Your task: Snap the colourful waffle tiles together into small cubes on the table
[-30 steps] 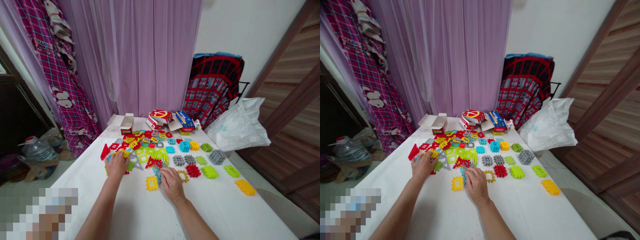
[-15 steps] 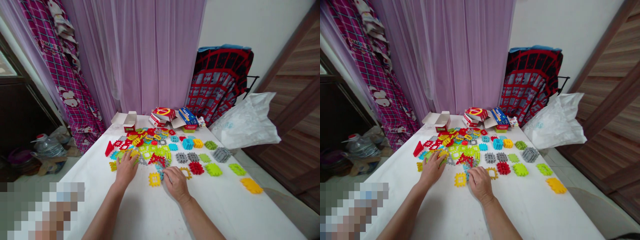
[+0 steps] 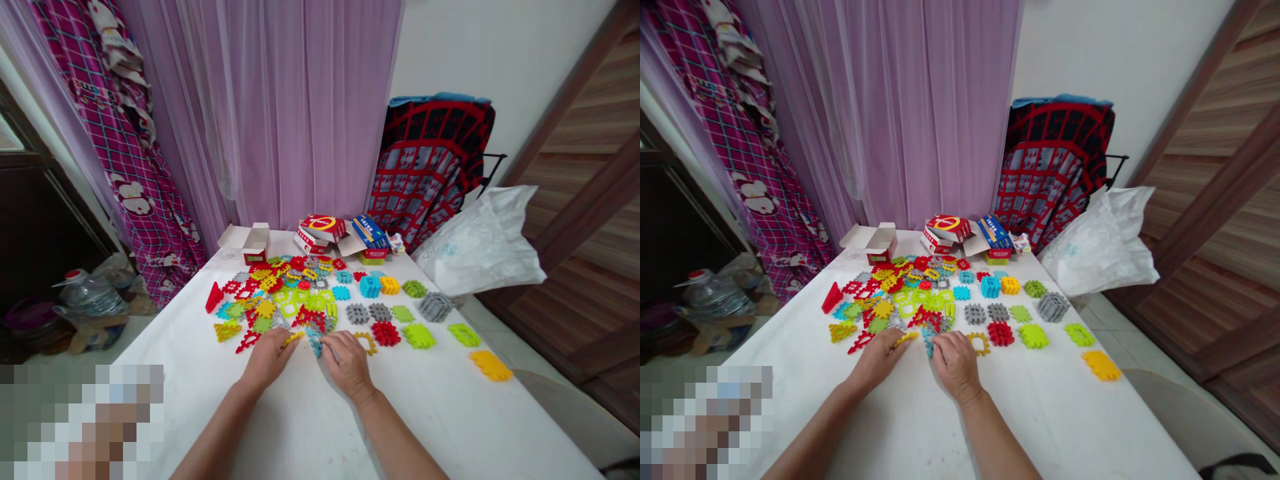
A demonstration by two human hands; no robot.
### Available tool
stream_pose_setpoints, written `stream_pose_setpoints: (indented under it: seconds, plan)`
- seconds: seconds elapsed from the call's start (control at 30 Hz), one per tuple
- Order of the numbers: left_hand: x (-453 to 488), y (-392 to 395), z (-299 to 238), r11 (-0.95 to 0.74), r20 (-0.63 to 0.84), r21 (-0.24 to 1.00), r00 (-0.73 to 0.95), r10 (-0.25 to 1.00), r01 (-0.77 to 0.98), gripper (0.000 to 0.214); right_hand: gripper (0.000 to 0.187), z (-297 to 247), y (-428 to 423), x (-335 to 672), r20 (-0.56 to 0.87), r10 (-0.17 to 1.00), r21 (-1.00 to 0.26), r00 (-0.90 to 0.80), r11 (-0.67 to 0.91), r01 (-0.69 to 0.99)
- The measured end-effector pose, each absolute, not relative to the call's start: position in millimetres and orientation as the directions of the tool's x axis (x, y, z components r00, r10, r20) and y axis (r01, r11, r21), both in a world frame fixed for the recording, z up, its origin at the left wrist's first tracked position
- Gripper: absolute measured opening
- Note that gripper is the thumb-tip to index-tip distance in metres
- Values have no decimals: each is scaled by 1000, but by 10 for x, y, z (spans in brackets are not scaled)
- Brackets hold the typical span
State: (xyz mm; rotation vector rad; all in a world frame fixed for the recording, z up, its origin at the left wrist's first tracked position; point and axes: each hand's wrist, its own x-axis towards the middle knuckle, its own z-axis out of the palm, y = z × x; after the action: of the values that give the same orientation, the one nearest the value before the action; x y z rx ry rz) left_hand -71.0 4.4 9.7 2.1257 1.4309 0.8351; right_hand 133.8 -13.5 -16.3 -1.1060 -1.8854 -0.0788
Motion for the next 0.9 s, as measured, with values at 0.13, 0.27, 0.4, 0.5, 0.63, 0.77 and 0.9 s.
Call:
stream_pose_setpoints:
  seconds: [0.13,0.27,0.4,0.5,0.63,0.77,0.9]
  plan:
    - [-674,162,70,66,-55,958,-47,997,278,46,19,-188,-127,1340,735,657,-368,-169,596,714]
    - [-605,130,111,237,-230,966,74,970,-99,41,20,-186,-116,1337,742,651,-362,-159,589,723]
    - [-524,64,145,349,-312,887,164,936,-304,32,30,-156,-122,1309,739,660,-371,-133,564,738]
    - [-460,31,139,380,-301,847,253,919,-373,30,40,-140,-136,1288,710,690,-370,-143,538,757]
    - [-409,-5,92,380,-284,831,278,918,-406,33,47,-133,-148,1285,692,709,-365,-139,509,779]
    - [-405,-20,59,368,-282,837,258,924,-404,35,41,-122,-150,1292,683,718,-359,-137,493,793]
    - [-380,-35,71,352,-273,864,250,929,-361,40,32,-113,-148,1279,680,730,-405,-66,449,797]
